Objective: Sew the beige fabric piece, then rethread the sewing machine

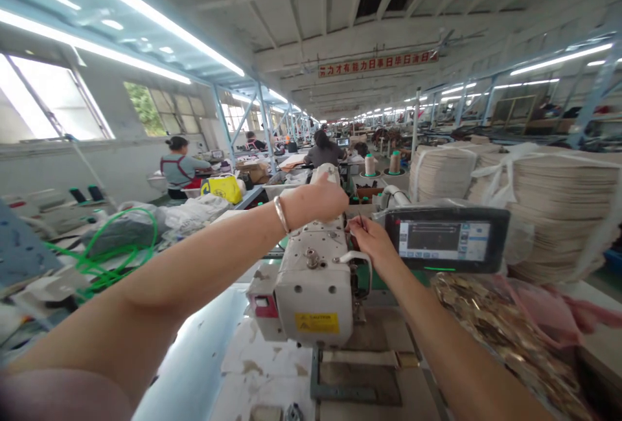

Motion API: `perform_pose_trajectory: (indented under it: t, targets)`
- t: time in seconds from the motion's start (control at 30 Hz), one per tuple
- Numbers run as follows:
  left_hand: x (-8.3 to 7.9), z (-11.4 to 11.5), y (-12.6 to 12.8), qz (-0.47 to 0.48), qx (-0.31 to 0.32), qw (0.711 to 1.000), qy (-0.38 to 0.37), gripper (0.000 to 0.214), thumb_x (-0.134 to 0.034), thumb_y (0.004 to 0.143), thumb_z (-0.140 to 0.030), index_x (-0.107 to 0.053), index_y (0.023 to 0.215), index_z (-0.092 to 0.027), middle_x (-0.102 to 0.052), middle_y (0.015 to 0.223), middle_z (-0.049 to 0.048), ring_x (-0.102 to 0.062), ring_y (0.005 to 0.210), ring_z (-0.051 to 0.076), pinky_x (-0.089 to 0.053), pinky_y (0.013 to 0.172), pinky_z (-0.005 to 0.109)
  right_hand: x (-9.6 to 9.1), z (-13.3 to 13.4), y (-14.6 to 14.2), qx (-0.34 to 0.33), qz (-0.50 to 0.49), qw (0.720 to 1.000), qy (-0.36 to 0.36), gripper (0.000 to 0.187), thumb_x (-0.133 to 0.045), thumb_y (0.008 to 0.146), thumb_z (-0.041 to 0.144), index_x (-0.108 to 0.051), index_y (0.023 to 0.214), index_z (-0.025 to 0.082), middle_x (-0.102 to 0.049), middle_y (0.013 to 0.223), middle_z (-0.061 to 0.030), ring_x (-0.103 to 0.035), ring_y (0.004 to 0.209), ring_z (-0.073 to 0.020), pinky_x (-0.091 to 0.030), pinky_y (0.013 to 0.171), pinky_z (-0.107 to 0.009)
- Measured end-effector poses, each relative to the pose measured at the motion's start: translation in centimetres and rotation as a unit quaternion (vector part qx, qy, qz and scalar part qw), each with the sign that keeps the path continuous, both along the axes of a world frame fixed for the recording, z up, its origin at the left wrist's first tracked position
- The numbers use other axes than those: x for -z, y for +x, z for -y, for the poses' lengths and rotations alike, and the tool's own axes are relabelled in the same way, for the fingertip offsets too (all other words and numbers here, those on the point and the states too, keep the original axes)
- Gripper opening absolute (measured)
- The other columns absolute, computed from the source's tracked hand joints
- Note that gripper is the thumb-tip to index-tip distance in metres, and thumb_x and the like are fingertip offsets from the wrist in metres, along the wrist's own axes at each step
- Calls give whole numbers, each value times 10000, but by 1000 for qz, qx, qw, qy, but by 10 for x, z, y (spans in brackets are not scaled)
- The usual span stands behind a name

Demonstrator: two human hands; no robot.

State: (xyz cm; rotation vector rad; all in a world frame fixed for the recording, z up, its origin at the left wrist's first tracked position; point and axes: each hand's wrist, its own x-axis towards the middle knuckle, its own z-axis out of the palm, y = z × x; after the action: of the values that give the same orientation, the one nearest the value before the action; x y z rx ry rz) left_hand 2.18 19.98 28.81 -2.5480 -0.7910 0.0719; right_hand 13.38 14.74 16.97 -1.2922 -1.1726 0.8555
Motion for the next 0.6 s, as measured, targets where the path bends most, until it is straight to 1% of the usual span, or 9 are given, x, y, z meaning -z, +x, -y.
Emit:
perform_pose_trajectory:
  t: [0.1, 0.17, 0.23, 0.33, 0.37, 0.4, 0.47, 0.53, 0.6]
  targets:
    - [-3, -5, -5, -15, -19, 1000, -10, 205, -623, 796, -57, -777, 895, -150, -765, 933, 134, -696, 947, 277, -433, 914, 427, -4, 5, 0, 6, 11, 1000, -3, 288, -602, 713, 488, -571, 735, 203, -423, 462, 55, -386, 447, -113, -275, 454, -231]
    - [-5, -8, -24, -13, -38, 999, -12, 188, -615, 827, -100, -779, 908, -144, -760, 970, 141, -696, 949, 272, -458, 861, 382, -8, 16, 2, -12, 29, 999, 3, 305, -601, 729, 498, -579, 738, 194, -439, 472, 47, -400, 462, -112, -277, 454, -226]
    - [-3, -9, -53, -9, -45, 999, -14, 203, -601, 865, -157, -781, 958, -168, -754, 1010, 123, -694, 953, 253, -469, 817, 335, -12, 30, 7, -40, 48, 998, 3, 317, -603, 745, 503, -594, 764, 186, -471, 510, 40, -408, 477, -101, -269, 448, -213]
    - [9, -8, -93, 1, 9, 1000, -7, 302, -548, 941, -222, -714, 1191, -256, -722, 1142, 64, -674, 1015, 191, -462, 807, 267, -18, 49, 14, -66, 49, 996, -20, 320, -596, 764, 510, -590, 815, 195, -464, 529, 50, -364, 447, -81, -214, 409, -194]
    - [14, -7, -102, 3, 33, 999, 14, 305, -541, 951, -216, -700, 1208, -252, -717, 1137, 62, -674, 1001, 179, -458, 793, 258, -20, 52, 16, -66, 45, 997, -24, 318, -595, 767, 511, -585, 821, 198, -455, 522, 53, -349, 435, -78, -195, 396, -189]
    - [19, -7, -107, 4, 54, 998, 40, 283, -544, 948, -190, -710, 1173, -225, -720, 1095, 71, -676, 965, 174, -453, 774, 258, -22, 55, 18, -62, 40, 997, -23, 318, -594, 770, 512, -581, 823, 199, -449, 514, 54, -341, 428, -76, -183, 388, -183]
    - [26, -9, -108, 2, 81, 993, 89, 209, -552, 923, -116, -740, 1001, -166, -723, 967, 89, -673, 882, 179, -441, 755, 275, -25, 56, 20, -55, 31, 998, -12, 323, -596, 777, 515, -577, 827, 196, -450, 504, 54, -336, 421, -71, -178, 377, -169]
    - [28, -14, -100, -4, 100, 989, 110, 181, -569, 895, -69, -729, 865, -148, -715, 894, 95, -660, 857, 186, -429, 797, 299, -29, 57, 20, -70, 19, 997, -12, 323, -612, 781, 507, -578, 838, 190, -456, 497, 56, -324, 411, -63, -180, 365, -156]
    - [25, -20, -91, -6, 124, 985, 116, 156, -602, 873, -62, -718, 826, -154, -716, 888, 92, -648, 871, 193, -416, 857, 322, -32, 59, 20, -96, 0, 995, -22, 300, -627, 790, 474, -580, 843, 183, -460, 489, 55, -320, 401, -59, -174, 350, -145]
